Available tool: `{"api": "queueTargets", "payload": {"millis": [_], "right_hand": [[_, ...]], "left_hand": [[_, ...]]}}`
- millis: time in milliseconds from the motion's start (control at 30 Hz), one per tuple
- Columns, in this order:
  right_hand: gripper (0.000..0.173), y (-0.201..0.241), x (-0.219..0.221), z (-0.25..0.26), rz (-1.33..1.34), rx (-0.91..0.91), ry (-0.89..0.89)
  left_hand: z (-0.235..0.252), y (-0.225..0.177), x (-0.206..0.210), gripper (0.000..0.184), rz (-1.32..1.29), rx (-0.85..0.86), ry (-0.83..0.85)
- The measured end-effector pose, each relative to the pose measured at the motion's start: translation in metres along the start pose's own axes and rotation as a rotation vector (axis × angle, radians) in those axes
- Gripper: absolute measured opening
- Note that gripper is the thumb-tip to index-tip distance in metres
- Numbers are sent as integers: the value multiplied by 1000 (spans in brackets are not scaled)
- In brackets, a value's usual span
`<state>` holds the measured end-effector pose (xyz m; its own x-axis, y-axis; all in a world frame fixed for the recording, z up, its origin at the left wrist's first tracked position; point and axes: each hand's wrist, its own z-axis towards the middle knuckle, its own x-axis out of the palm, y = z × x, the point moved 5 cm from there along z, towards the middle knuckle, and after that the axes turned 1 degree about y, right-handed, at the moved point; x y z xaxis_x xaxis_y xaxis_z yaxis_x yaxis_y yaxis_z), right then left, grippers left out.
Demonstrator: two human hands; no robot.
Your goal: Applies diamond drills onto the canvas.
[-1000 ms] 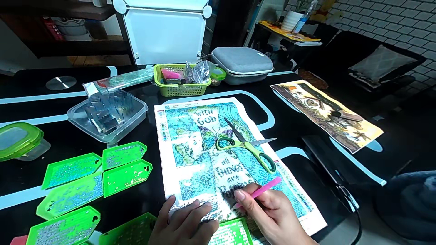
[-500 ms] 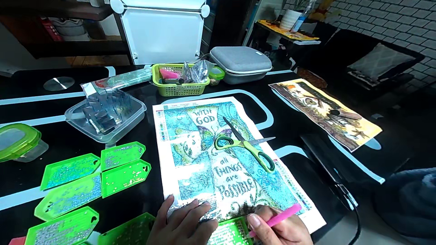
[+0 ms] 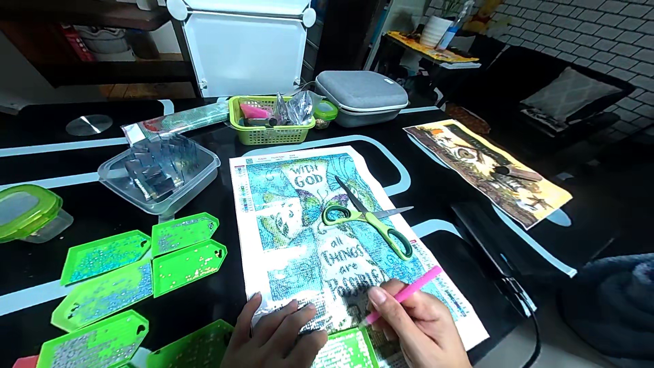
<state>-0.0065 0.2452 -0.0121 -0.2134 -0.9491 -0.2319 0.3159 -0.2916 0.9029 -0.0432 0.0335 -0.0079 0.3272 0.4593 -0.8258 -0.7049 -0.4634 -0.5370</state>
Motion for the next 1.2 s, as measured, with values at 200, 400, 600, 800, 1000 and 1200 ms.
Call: {"api": "queueTargets", "payload": {"millis": [200, 400, 600, 800, 1000, 1200], "right_hand": [[27, -10, 7, 12, -83, -77, -6], [28, -12, 8, 11, -118, -89, 3], [29, -9, 10, 9, -257, -167, 19], [28, -9, 5, 9, -208, -128, 54], [24, 8, -6, -9, -30, -35, 81], [27, 7, -2, -19, -128, -85, 92]], "left_hand": [[0, 0, 0, 42, 1, 2, -3], [0, 0, 0, 43, 9, -7, 13], [0, 0, 0, 43, 0, -7, 4], [0, 0, 0, 43, 6, -2, -1], [0, 0, -1, 42, 2, 2, -3], [-1, 0, 0, 43, 6, 3, -2]]}}
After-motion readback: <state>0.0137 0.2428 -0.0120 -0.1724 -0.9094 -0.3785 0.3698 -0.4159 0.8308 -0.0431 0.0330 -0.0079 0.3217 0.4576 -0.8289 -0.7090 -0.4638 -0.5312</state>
